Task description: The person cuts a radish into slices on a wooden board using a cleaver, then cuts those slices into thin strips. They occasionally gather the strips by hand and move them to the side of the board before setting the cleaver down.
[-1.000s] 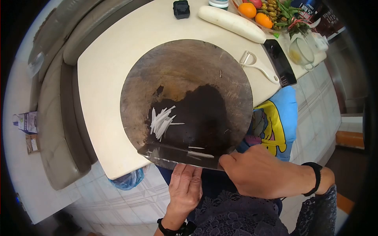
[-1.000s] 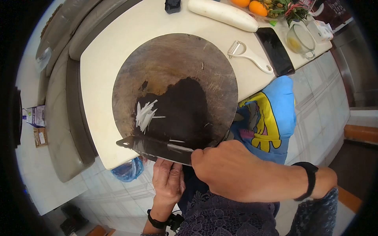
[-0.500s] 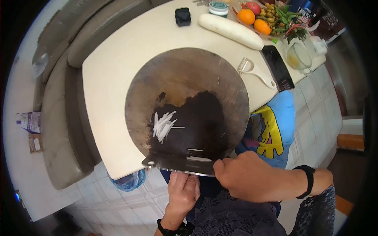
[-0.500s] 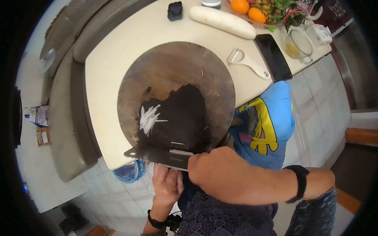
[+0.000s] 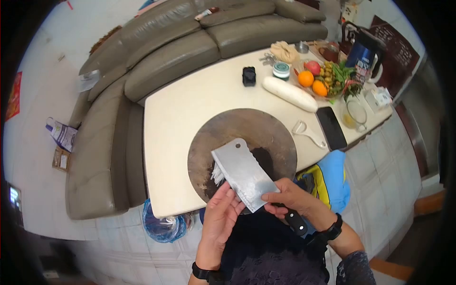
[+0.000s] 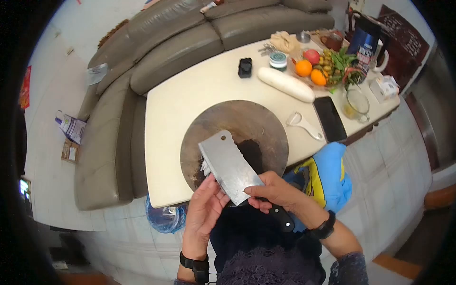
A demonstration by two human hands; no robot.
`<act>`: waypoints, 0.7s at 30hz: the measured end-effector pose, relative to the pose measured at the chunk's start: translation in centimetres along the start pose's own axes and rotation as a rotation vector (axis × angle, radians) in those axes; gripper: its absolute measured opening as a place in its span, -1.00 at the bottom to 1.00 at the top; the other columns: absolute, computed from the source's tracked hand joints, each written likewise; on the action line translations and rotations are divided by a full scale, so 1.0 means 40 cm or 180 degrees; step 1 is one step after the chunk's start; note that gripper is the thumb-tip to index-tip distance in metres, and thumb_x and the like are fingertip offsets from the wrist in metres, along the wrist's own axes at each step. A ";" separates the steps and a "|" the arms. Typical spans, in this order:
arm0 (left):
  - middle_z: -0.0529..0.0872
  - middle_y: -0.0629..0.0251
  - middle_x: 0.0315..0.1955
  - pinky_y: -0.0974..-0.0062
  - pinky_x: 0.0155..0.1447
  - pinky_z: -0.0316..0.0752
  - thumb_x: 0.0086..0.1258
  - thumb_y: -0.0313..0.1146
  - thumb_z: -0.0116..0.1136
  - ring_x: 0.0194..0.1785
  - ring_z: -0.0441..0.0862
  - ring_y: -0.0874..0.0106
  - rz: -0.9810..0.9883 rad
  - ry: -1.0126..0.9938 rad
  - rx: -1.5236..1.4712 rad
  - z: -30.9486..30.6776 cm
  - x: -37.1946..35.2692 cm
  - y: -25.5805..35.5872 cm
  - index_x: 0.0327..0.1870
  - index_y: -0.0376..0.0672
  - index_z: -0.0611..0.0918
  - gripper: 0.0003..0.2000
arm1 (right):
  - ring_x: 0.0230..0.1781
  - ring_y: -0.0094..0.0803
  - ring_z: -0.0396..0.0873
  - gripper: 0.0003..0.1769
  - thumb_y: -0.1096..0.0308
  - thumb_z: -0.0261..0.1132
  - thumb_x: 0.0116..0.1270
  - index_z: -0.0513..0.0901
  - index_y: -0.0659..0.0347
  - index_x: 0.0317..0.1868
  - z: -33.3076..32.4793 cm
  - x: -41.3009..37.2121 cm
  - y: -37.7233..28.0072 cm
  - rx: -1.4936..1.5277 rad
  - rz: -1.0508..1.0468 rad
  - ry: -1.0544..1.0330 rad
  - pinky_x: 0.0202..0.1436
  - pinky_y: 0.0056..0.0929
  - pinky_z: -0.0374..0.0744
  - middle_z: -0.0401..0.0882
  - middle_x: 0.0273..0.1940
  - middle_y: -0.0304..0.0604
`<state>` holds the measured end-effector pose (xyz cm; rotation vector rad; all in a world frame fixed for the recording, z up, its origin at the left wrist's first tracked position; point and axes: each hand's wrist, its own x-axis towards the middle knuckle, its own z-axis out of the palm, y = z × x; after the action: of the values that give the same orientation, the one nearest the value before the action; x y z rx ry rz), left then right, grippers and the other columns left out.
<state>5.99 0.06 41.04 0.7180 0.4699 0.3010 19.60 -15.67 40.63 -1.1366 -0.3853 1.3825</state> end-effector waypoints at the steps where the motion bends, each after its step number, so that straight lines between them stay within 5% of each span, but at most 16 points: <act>1: 0.57 0.09 0.15 0.32 0.26 0.49 0.52 -0.47 -0.03 0.17 0.58 0.31 -0.0191 -0.0058 -0.0067 -0.006 0.006 -0.008 0.29 -0.37 0.41 -0.64 | -0.73 -0.64 0.34 -0.78 0.33 0.25 0.35 0.57 0.36 -0.31 -0.001 0.011 0.013 0.0135 -0.0017 -0.0017 -0.64 -0.57 0.42 0.53 -0.56 -0.19; 9: 0.70 0.23 -0.15 0.43 0.04 0.63 0.41 -0.55 0.13 -0.10 0.68 0.41 -0.0148 0.0452 0.0205 -0.043 0.030 -0.045 0.06 -0.33 0.59 -0.76 | -0.73 -0.63 0.35 -0.79 0.34 0.23 0.35 0.57 0.35 -0.36 -0.024 -0.017 0.007 -0.0150 -0.0112 0.0105 -0.65 -0.58 0.40 0.54 -0.56 -0.19; 13: 0.72 0.27 -0.21 0.47 -0.01 0.62 0.37 -0.52 0.21 -0.17 0.67 0.46 0.0442 0.0587 0.1430 -0.032 0.023 -0.030 0.03 -0.29 0.62 -0.76 | -0.76 -0.66 0.30 -0.82 0.35 0.25 0.34 0.55 0.33 -0.31 -0.096 -0.067 0.009 0.0218 -0.0437 0.0518 -0.66 -0.61 0.36 0.50 -0.59 -0.21; 16: 0.72 0.18 -0.24 0.40 -0.04 0.56 0.24 -0.58 0.25 -0.14 0.66 0.25 0.2194 -0.0245 0.4714 -0.021 0.027 -0.017 -0.03 -0.27 0.67 -0.74 | -0.77 -0.67 0.29 -0.84 0.37 0.24 0.34 0.53 0.32 -0.25 -0.150 -0.094 0.019 0.0514 -0.0684 0.0625 -0.66 -0.62 0.36 0.49 -0.60 -0.20; 21: 0.69 0.09 -0.20 0.34 -0.05 0.55 0.17 -0.62 0.25 -0.12 0.63 0.11 0.2351 -0.0976 0.5158 -0.016 0.038 -0.005 -0.08 -0.28 0.66 -0.73 | -0.77 -0.67 0.29 -0.81 0.34 0.23 0.35 0.53 0.33 -0.26 -0.176 -0.095 0.023 0.0741 -0.0981 0.0695 -0.66 -0.61 0.37 0.49 -0.59 -0.20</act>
<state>6.99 0.89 40.02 2.5002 0.0312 0.4586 23.79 -22.08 38.14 -0.9775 -0.2239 0.9942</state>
